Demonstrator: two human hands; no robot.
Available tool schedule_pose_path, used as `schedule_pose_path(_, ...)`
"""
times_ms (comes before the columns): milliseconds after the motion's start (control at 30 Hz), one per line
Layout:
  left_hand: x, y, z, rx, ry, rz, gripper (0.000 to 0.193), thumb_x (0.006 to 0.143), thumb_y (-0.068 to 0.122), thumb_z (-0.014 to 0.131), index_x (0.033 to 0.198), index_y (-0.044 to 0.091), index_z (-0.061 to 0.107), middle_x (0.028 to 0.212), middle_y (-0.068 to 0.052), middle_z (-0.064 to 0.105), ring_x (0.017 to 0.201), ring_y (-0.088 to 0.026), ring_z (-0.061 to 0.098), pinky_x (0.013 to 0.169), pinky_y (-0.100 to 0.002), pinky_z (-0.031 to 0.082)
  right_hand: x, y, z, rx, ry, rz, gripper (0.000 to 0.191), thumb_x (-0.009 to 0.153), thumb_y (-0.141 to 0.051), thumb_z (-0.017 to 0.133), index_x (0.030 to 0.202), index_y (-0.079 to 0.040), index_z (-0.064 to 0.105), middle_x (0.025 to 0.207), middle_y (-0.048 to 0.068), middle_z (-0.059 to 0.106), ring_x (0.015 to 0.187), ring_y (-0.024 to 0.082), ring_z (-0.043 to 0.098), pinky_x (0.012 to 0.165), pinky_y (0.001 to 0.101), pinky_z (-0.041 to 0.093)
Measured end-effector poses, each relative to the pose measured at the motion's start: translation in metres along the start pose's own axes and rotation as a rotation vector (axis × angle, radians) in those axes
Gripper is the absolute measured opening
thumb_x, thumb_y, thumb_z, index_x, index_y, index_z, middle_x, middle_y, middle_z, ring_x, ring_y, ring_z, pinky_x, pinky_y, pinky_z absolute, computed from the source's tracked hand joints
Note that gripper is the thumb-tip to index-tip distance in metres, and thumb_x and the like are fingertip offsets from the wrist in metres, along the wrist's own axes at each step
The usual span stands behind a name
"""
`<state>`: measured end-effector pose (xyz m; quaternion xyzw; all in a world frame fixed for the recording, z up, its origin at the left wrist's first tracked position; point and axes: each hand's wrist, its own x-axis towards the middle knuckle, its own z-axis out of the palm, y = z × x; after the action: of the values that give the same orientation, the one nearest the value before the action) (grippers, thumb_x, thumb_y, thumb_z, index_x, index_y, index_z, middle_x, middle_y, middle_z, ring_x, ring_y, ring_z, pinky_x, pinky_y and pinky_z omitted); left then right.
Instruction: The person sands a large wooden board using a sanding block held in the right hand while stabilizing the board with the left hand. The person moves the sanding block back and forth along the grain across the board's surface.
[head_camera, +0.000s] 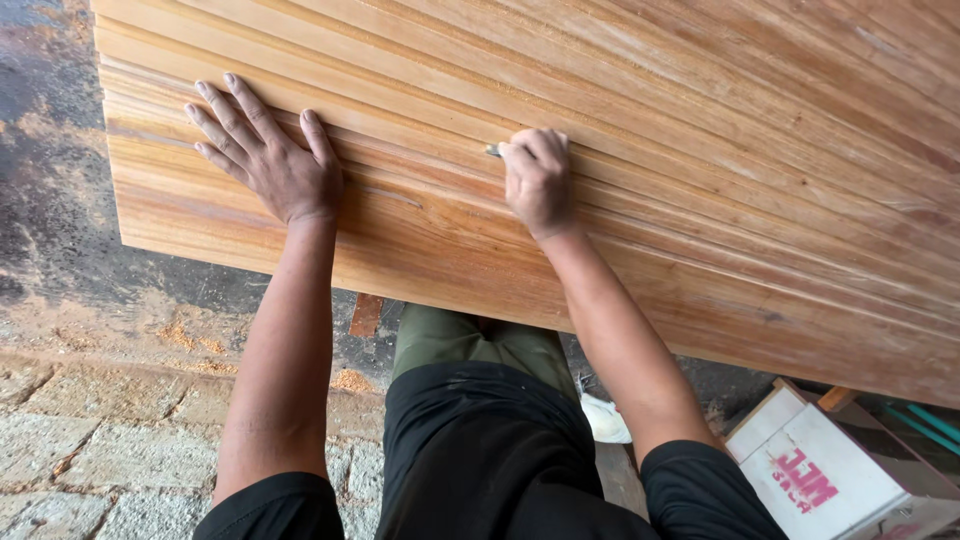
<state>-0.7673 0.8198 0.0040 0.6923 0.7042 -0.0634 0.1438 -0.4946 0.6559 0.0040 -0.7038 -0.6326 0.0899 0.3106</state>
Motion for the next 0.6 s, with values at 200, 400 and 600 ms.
schedule_pose_path(200, 0.001, 0.003, -0.001, 0.003, 0.011, -0.008, 0.081, 0.112, 0.06, 0.041, 0.17, 0.01, 0.016, 0.175, -0.019, 0.009, 0.162, -0.042, 0.004, 0.132, -0.06, 0.004, -0.029, 0.039, -0.064, -0.049, -0.058, 0.032, 0.012, 0.097, -0.002, 0.071, 0.085, -0.006, 0.073, 0.084, 0.006, 0.063, 0.081, 0.024, 0.059, 0.078, 0.0411, 0.042)
schedule_pose_path(400, 0.002, 0.002, 0.002, 0.046, -0.015, -0.033, 0.08, 0.112, 0.062, 0.035, 0.171, 0.012, 0.015, 0.177, -0.017, 0.009, 0.163, -0.041, 0.003, 0.134, -0.059, 0.003, -0.041, 0.042, -0.04, -0.091, 0.0, 0.023, 0.015, 0.096, 0.0, 0.071, 0.082, -0.007, 0.073, 0.082, 0.005, 0.062, 0.08, 0.022, 0.058, 0.077, 0.0404, 0.042)
schedule_pose_path(600, 0.003, 0.001, 0.006, 0.063, 0.0, -0.021, 0.081, 0.112, 0.062, 0.035, 0.171, 0.012, 0.015, 0.177, -0.017, 0.009, 0.164, -0.04, 0.004, 0.134, -0.059, 0.004, -0.021, 0.03, -0.047, -0.056, -0.077, -0.017, 0.01, 0.095, 0.002, 0.07, 0.09, -0.005, 0.076, 0.085, 0.005, 0.063, 0.083, 0.023, 0.059, 0.079, 0.0406, 0.042)
